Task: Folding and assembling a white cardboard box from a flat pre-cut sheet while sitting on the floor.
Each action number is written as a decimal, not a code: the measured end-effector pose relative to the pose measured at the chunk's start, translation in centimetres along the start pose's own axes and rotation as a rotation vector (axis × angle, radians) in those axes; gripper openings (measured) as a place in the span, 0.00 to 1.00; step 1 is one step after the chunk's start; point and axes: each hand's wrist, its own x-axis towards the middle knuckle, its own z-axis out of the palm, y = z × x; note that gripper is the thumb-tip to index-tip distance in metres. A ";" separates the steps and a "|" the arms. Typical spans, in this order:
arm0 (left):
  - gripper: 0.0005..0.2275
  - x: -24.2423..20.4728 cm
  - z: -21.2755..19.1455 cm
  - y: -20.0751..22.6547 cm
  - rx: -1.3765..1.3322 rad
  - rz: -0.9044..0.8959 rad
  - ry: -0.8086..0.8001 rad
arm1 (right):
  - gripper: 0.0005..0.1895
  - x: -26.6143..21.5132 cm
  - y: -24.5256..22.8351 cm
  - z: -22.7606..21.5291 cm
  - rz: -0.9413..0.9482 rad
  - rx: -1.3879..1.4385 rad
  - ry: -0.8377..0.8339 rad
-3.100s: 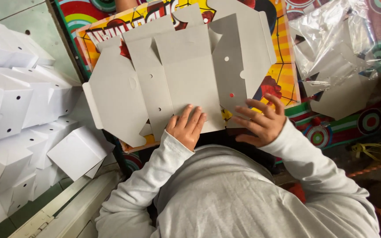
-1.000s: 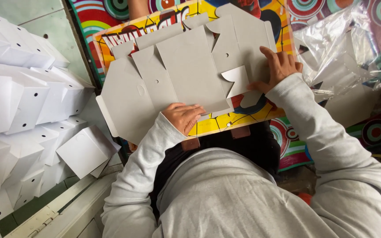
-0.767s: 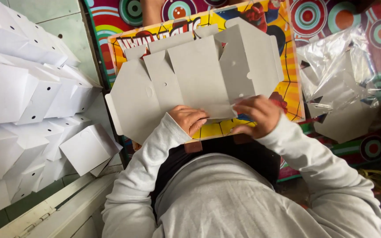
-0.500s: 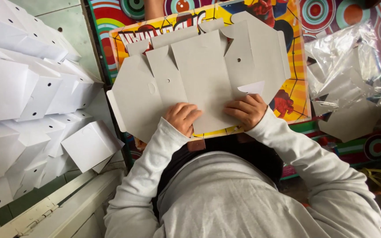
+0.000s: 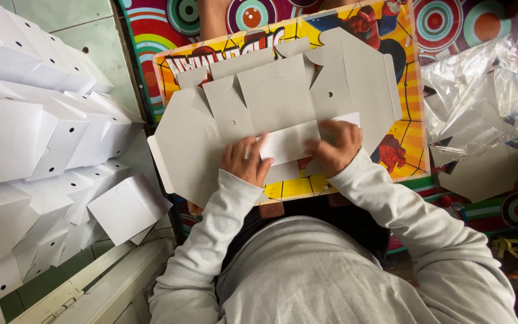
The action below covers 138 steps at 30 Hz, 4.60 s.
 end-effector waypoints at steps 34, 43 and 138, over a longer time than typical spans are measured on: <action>0.35 -5.4 -10.0 2.7 0.221 0.025 -0.128 | 0.29 7.5 -1.8 -5.0 -0.175 0.046 -0.332; 0.32 -6.0 -4.1 2.2 0.064 -0.054 -0.295 | 0.28 6.4 -0.4 -5.0 -0.182 0.047 -0.358; 0.23 -4.3 -8.2 -4.4 -0.688 -0.574 0.211 | 0.17 2.7 -3.7 0.2 -0.188 0.448 -0.308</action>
